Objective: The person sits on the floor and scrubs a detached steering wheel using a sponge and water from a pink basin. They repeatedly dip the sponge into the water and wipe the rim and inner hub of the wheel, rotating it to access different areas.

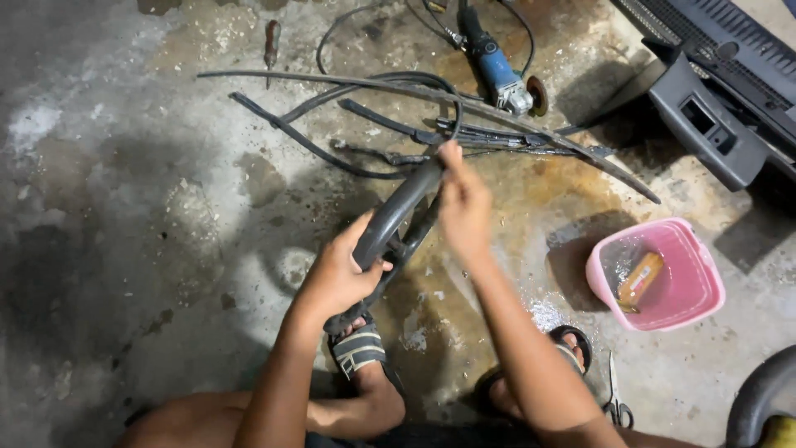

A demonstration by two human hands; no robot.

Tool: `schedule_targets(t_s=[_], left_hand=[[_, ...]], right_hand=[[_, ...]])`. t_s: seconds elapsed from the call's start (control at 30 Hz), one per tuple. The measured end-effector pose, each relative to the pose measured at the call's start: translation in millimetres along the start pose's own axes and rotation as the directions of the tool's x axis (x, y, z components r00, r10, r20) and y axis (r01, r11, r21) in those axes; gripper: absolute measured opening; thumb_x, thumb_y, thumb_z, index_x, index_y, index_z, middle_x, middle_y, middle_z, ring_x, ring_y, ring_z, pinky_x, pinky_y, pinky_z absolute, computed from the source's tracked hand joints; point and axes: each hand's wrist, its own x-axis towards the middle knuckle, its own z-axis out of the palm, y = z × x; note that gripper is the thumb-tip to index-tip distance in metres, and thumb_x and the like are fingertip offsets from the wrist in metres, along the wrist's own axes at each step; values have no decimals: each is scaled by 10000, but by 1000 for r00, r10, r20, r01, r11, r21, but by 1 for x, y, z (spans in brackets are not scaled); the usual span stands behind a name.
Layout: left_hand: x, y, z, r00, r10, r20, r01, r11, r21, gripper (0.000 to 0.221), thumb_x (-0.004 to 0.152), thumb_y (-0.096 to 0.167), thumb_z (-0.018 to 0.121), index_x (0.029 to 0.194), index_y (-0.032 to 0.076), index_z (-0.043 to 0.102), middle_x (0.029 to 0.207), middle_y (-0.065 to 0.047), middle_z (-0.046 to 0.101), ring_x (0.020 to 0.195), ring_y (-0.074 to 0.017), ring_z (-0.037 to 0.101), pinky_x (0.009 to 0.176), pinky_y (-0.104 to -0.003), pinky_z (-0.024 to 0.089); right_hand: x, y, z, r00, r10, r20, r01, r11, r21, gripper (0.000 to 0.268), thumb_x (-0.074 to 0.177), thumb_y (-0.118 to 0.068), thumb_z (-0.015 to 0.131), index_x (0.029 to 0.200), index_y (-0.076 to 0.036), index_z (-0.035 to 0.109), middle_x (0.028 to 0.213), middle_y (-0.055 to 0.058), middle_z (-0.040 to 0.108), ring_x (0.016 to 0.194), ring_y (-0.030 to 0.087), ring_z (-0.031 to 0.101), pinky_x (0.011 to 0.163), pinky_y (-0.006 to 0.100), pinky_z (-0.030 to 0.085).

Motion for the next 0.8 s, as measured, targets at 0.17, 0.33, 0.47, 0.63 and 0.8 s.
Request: schedule_targets(t_s=[0.17, 0.33, 0.47, 0.63, 0.8], left_hand=[[16, -39, 6, 984, 163, -74, -166, 986, -33, 657, 665, 9, 699, 1313, 113, 677, 1026, -236, 751, 960, -322, 760, 784, -436, 584], [6, -48, 27, 978, 204, -31, -204, 925, -320, 782, 665, -96, 690, 1429, 25, 576, 1260, -313, 683, 999, -394, 740, 828, -426, 624], [9, -36, 14, 965, 242, -98, -258, 943, -208, 856, 640, -36, 757, 1464, -12, 528, 1344, -335, 624, 1179, -426, 663, 977, -462, 557], [5, -37, 28, 975, 204, -88, -222, 910, -350, 957, 652, -97, 694, 1548, -14, 369, 1456, -344, 514, 1112, -427, 690, 940, -444, 605], [9, -35, 28, 963, 203, -176, -236, 952, -192, 914, 640, -10, 770, 1506, 23, 481, 1368, -270, 637, 1163, -382, 683, 898, -413, 605]], right_hand=[[-81, -24, 27, 872, -312, 378, 342, 940, -13, 467, 932, -30, 461, 1345, -66, 677, 1450, 112, 627, 1450, 298, 481, 1283, 458, 183], [-35, -25, 7, 913, -320, 254, 320, 946, 41, 486, 1017, -234, 258, 1174, -45, 678, 1223, 133, 670, 1253, 350, 591, 1227, 517, 302], [-46, 25, 13, 668, -601, 439, 666, 746, 6, 441, 1042, -255, 269, 1060, -103, 682, 1228, 103, 701, 1290, 297, 594, 1235, 688, 20], [-17, -40, 1, 900, -291, 324, 280, 957, 80, 365, 1003, -45, 359, 996, -26, 724, 1024, 71, 723, 1109, 221, 692, 1286, 520, 92], [-11, 18, 5, 644, -574, 506, 715, 686, -132, 360, 993, -188, 395, 1032, -144, 749, 1194, 50, 729, 1262, 200, 633, 1215, 743, 47]])
